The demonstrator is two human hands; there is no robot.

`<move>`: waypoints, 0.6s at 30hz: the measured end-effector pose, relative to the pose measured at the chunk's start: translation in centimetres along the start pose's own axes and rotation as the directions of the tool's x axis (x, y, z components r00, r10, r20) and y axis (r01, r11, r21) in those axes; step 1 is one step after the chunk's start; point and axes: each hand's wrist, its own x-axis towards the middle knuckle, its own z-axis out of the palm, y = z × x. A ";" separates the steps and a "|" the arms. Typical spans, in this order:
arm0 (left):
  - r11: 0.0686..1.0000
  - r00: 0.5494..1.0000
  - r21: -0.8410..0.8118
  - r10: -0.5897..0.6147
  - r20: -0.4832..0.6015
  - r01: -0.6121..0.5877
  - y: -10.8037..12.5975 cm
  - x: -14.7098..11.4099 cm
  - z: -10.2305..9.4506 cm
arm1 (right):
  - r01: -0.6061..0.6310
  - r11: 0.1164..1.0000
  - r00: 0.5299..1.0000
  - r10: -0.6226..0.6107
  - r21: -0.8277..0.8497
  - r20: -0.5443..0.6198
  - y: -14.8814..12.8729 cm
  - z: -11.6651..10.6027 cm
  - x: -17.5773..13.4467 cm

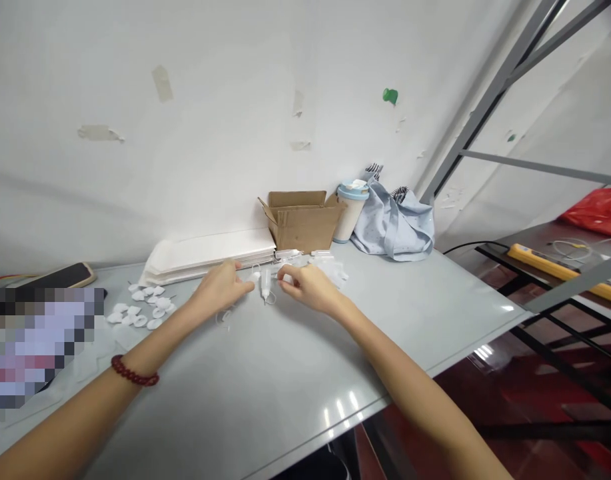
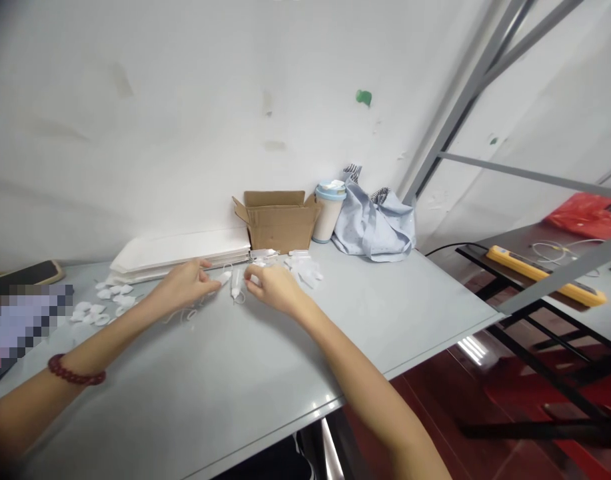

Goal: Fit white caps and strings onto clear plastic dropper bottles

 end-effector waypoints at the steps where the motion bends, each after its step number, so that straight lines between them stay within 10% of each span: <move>1: 1.000 1.000 -0.027 0.007 -0.006 -0.007 -0.1 -0.1 -0.1 | -0.003 1.000 1.000 0.004 0.019 -0.027 0.2 -0.1 0.0; 9: 0.960 0.957 -0.119 0.267 0.116 -0.253 -0.9 -0.3 -0.4 | -0.100 0.986 0.975 0.123 0.130 -0.185 1.7 0.2 0.7; 13: 0.841 0.858 0.202 0.455 0.238 -0.502 -0.2 -0.3 -0.2 | -0.106 0.993 0.978 0.114 0.052 -0.175 2.2 0.6 0.9; 18: 0.803 0.853 0.295 0.458 0.252 -0.518 0.4 0.5 0.6 | -0.047 0.985 0.997 0.037 -0.168 -0.063 2.0 1.0 1.0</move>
